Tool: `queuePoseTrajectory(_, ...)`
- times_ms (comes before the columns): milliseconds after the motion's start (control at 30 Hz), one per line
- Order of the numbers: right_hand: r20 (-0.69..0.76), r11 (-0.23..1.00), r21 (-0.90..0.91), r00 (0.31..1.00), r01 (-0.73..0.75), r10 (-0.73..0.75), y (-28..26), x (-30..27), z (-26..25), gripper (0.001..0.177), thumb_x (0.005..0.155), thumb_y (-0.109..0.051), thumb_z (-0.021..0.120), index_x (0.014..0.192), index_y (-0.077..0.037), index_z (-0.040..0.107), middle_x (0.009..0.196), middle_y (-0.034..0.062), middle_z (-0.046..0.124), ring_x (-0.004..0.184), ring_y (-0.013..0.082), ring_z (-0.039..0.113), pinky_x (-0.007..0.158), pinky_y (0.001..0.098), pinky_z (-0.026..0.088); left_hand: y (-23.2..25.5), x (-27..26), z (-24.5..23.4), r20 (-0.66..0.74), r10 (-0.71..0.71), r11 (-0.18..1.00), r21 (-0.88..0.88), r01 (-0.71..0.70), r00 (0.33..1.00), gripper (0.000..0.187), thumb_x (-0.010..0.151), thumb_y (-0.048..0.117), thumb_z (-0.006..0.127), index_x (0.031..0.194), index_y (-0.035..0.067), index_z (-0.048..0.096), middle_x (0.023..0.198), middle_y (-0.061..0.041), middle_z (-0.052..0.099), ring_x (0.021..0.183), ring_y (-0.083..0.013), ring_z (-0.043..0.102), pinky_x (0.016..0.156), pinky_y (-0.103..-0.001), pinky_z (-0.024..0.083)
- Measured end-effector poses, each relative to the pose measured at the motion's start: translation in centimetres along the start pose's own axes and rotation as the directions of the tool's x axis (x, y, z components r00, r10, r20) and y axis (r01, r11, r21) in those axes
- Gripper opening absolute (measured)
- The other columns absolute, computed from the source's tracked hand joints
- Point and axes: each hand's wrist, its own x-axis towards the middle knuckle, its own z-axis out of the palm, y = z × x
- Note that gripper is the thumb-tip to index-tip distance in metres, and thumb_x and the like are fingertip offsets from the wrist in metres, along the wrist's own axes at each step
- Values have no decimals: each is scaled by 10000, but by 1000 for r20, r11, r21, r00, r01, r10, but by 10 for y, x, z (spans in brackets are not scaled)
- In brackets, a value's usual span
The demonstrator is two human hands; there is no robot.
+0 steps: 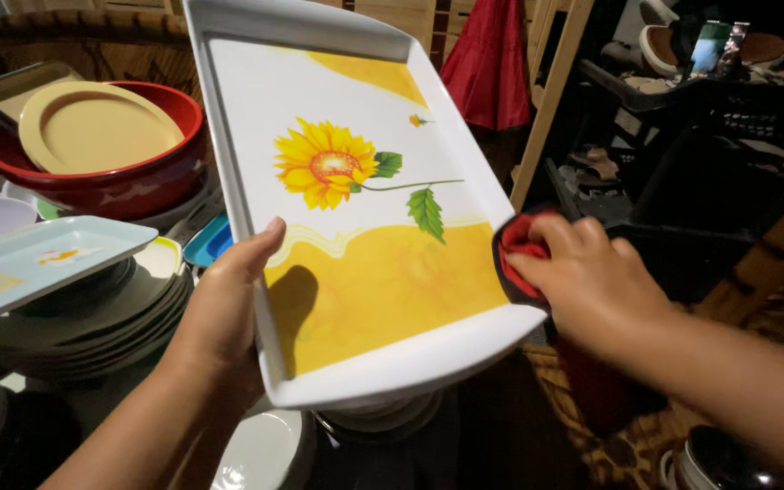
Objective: The person wipes two plastic trays with a red cloth. They first wipe a white tray with a sunflower design, then a blue tray with a turtle design, cleaning both sides of each tray.
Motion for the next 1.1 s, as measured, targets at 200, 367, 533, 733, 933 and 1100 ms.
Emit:
queuePoseTrajectory(200,-103,998,-9,993,-66,65,-11,27,-38,442,885,-165,543,1312,-241,627,1362,64,484,1225,327,478,965,459,460,-6,-1,-3,-94,-49,982,176,65,994,489,899,448,606,1219,82,663,983,-149,671,821,-274,641,736,-409,534)
queuePoseTrajectory(367,69,986,145,994,-89,79,-27,6,-23,316,844,-120,558,1056,-216,773,1308,64,560,1186,336,535,986,459,479,-12,1,-4,-81,37,995,91,-30,996,458,884,417,615,1161,56,673,982,-146,713,798,-262,670,693,-381,549)
queuePoseTrajectory(533,-23,873,488,1000,9,3,-52,-19,-11,307,692,-6,582,911,-116,767,1041,61,685,1106,311,575,945,429,495,-12,9,-3,-185,70,995,83,-56,980,461,929,433,620,1203,64,656,978,-134,704,808,-258,675,712,-400,563)
queuePoseTrajectory(733,-385,634,597,869,491,-310,-81,-29,-42,391,609,12,609,958,-105,741,1077,53,699,1100,313,611,938,427,488,-38,27,13,-21,-54,969,-242,48,998,489,918,409,552,1213,27,625,1098,-187,732,927,-331,711,859,-461,580)
queuePoseTrajectory(933,-445,683,451,808,575,-387,-65,-31,-46,543,618,-122,735,1160,-149,731,1183,45,660,1112,322,605,905,453,447,-30,31,17,31,-8,957,-289,17,999,526,915,353,527,1299,-3,575,1176,-226,711,994,-368,698,926,-492,560)
queuePoseTrajectory(1100,-451,799,456,876,392,-172,-46,-16,-42,288,722,-34,713,982,-156,731,953,53,702,1018,297,655,854,385,523,-15,44,42,125,-19,958,-283,54,992,545,885,347,531,1307,4,574,1209,-255,715,1047,-389,717,938,-489,573)
